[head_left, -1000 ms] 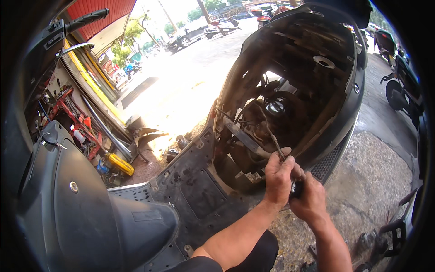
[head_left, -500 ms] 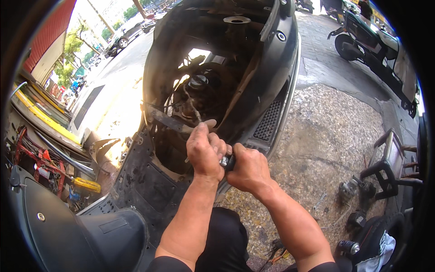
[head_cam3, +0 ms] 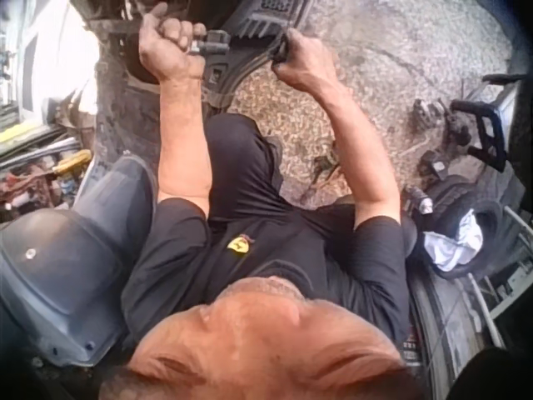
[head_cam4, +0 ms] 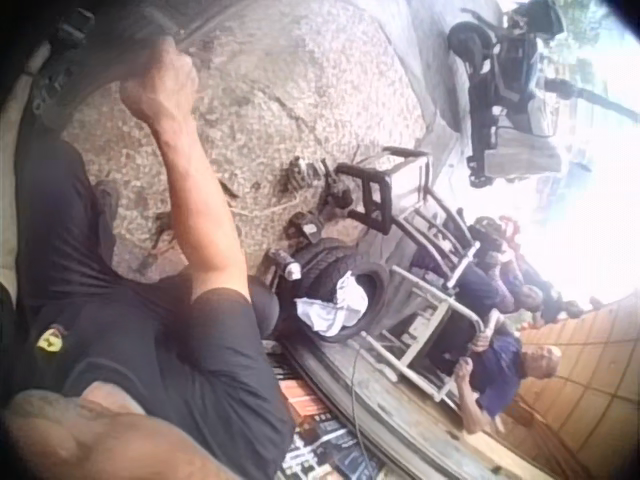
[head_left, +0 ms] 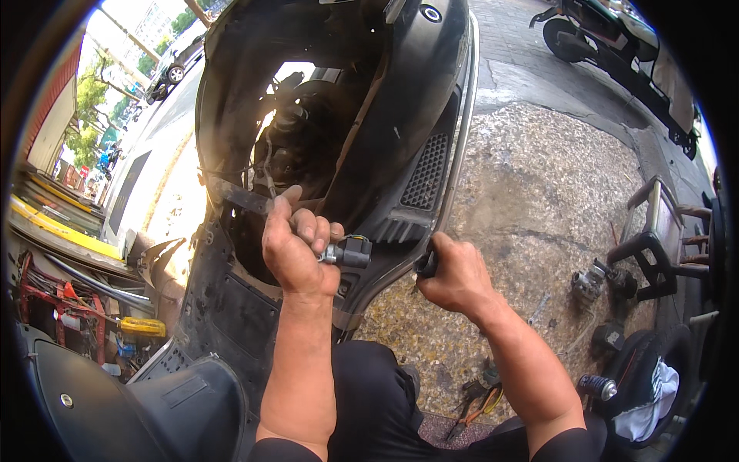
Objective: The person disassembles a scooter part, cleans it with a cloth, applies lubricant, and reassembles it using a cordless drill. They then install the part onto the scooter and secure it with screws.
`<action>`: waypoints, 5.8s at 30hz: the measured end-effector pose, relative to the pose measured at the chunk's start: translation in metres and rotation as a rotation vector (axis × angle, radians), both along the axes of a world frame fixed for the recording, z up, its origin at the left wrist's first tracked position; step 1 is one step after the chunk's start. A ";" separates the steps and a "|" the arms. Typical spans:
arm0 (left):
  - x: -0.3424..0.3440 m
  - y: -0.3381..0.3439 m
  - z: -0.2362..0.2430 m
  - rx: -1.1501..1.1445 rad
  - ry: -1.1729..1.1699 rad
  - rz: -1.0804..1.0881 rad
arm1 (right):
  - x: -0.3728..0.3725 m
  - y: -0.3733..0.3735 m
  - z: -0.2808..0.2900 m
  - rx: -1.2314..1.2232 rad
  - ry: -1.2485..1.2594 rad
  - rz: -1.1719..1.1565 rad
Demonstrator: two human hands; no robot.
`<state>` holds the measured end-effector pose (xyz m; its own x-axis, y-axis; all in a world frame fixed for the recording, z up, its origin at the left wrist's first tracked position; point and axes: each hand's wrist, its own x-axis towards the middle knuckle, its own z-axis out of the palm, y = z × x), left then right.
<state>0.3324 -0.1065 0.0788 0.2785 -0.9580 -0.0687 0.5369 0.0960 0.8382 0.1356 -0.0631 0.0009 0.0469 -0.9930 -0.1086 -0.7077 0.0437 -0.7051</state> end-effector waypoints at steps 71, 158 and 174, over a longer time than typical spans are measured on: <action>-0.073 0.038 0.008 0.263 -1.077 0.276 | -0.155 -0.048 0.050 -0.227 -0.404 0.342; 0.086 0.038 0.032 -0.091 0.643 0.164 | 0.002 0.061 0.045 0.019 -1.019 0.292; 0.086 0.037 0.034 -0.069 0.667 0.187 | 0.011 0.065 0.040 0.099 -1.150 0.253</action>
<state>0.4184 -0.0697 0.1126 0.3585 -0.9065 -0.2231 0.9045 0.2781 0.3234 0.1466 0.0020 0.0409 0.3610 -0.9312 0.0501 0.3448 0.0833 -0.9350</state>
